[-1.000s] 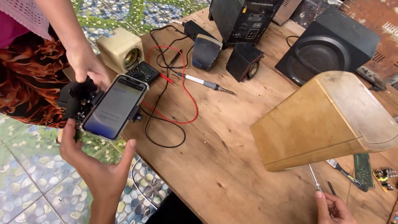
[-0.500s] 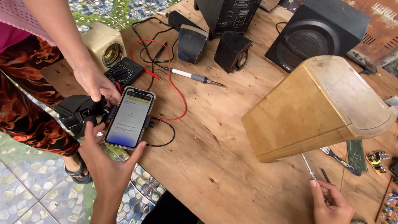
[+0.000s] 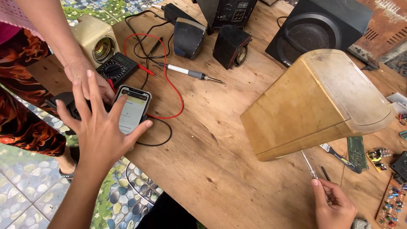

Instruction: Using a screwdriver to pry the back panel off a speaker housing on a repair bench.

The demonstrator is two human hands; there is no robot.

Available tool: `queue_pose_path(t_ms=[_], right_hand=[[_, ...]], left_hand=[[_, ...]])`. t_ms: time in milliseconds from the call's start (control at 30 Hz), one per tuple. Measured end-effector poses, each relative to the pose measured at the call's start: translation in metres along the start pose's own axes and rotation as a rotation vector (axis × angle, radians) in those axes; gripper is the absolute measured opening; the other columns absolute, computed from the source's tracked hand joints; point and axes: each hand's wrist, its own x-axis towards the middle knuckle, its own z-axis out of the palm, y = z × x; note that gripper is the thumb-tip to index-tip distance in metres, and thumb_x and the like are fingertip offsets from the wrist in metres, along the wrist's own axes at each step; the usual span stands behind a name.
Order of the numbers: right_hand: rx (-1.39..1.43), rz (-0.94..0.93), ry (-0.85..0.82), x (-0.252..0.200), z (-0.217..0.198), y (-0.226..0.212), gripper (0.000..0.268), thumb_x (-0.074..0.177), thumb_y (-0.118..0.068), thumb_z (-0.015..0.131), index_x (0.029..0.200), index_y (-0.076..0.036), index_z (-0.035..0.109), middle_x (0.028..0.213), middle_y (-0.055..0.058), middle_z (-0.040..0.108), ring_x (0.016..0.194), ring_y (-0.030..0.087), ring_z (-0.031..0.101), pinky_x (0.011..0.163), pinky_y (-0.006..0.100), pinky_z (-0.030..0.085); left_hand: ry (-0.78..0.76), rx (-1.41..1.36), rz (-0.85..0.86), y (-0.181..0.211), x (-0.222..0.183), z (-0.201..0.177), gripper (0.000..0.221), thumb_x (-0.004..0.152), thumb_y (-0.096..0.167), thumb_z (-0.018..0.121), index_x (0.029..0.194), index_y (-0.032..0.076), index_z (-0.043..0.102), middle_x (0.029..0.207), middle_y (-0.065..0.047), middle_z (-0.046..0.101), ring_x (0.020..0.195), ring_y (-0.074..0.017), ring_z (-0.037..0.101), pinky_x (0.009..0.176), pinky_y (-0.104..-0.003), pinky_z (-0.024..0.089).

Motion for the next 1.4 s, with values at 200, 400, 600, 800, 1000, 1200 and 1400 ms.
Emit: queue_pose_path(t_ms=[200, 400, 600, 800, 1000, 1200, 1400], right_hand=[[0.016, 0.010, -0.005, 0.000, -0.001, -0.005, 0.012, 0.105, -0.009, 0.077, 0.113, 0.000, 0.075, 0.095, 0.007, 0.072, 0.084, 0.005, 0.058, 0.081, 0.019, 0.047], [-0.014, -0.006, 0.002, 0.000, -0.001, 0.004, 0.012, 0.106, -0.012, 0.078, 0.113, -0.002, 0.075, 0.090, 0.004, 0.070, 0.078, 0.004, 0.052, 0.075, 0.019, 0.044], [0.009, 0.009, 0.002, 0.000, -0.001, 0.002, 0.011, 0.107, -0.010, 0.078, 0.113, -0.002, 0.074, 0.091, 0.004, 0.069, 0.080, 0.003, 0.054, 0.077, 0.019, 0.044], [0.001, 0.001, 0.006, 0.000, -0.001, -0.002, 0.011, 0.107, -0.011, 0.078, 0.112, -0.002, 0.074, 0.092, 0.005, 0.070, 0.084, 0.003, 0.057, 0.074, 0.019, 0.044], [0.015, -0.014, 0.015, -0.002, -0.001, -0.004, 0.012, 0.106, -0.009, 0.079, 0.112, -0.001, 0.074, 0.094, 0.007, 0.071, 0.084, 0.005, 0.058, 0.079, 0.020, 0.046], [-0.002, -0.036, 0.024, -0.001, -0.001, 0.000, 0.012, 0.106, -0.010, 0.080, 0.112, -0.001, 0.075, 0.094, 0.007, 0.071, 0.085, 0.005, 0.059, 0.080, 0.020, 0.046], [-0.003, -0.021, 0.014, -0.002, -0.002, -0.012, 0.012, 0.105, -0.009, 0.080, 0.113, -0.001, 0.075, 0.094, 0.007, 0.071, 0.084, 0.005, 0.059, 0.080, 0.020, 0.047]], left_hand=[[-0.012, 0.009, 0.046, -0.001, 0.012, 0.009, 0.074, 0.097, 0.077, 0.050, 0.130, 0.016, 0.076, 0.176, -0.026, 0.024, 0.160, -0.0477, 0.020, 0.108, -0.079, 0.022], [-0.014, -0.003, 0.035, 0.002, 0.013, 0.001, 0.082, 0.098, 0.080, 0.048, 0.141, 0.015, 0.073, 0.176, -0.027, 0.020, 0.159, -0.0503, 0.018, 0.110, -0.079, 0.019], [0.085, 0.048, -0.040, 0.015, -0.005, -0.033, 0.088, 0.099, 0.078, 0.052, 0.149, 0.007, 0.069, 0.164, -0.029, 0.040, 0.143, -0.0505, 0.040, 0.106, -0.067, 0.028], [-0.011, -0.018, -0.239, 0.021, -0.056, -0.034, 0.109, 0.079, 0.069, 0.073, 0.156, -0.005, 0.051, 0.130, -0.028, 0.058, 0.110, -0.0481, 0.054, 0.093, -0.056, 0.047], [-0.017, -0.173, -0.255, 0.015, -0.066, -0.016, 0.101, 0.082, 0.048, 0.080, 0.154, -0.011, 0.041, 0.134, -0.029, 0.061, 0.110, -0.0484, 0.053, 0.100, -0.054, 0.043], [-0.040, -0.129, -0.325, 0.016, -0.064, -0.007, 0.097, 0.076, 0.048, 0.078, 0.152, -0.003, 0.048, 0.130, -0.026, 0.061, 0.113, -0.0473, 0.053, 0.096, -0.057, 0.044], [-0.053, -0.107, -0.321, 0.015, -0.063, -0.005, 0.098, 0.075, 0.055, 0.078, 0.151, 0.000, 0.051, 0.129, -0.024, 0.058, 0.111, -0.0469, 0.052, 0.095, -0.057, 0.044]])
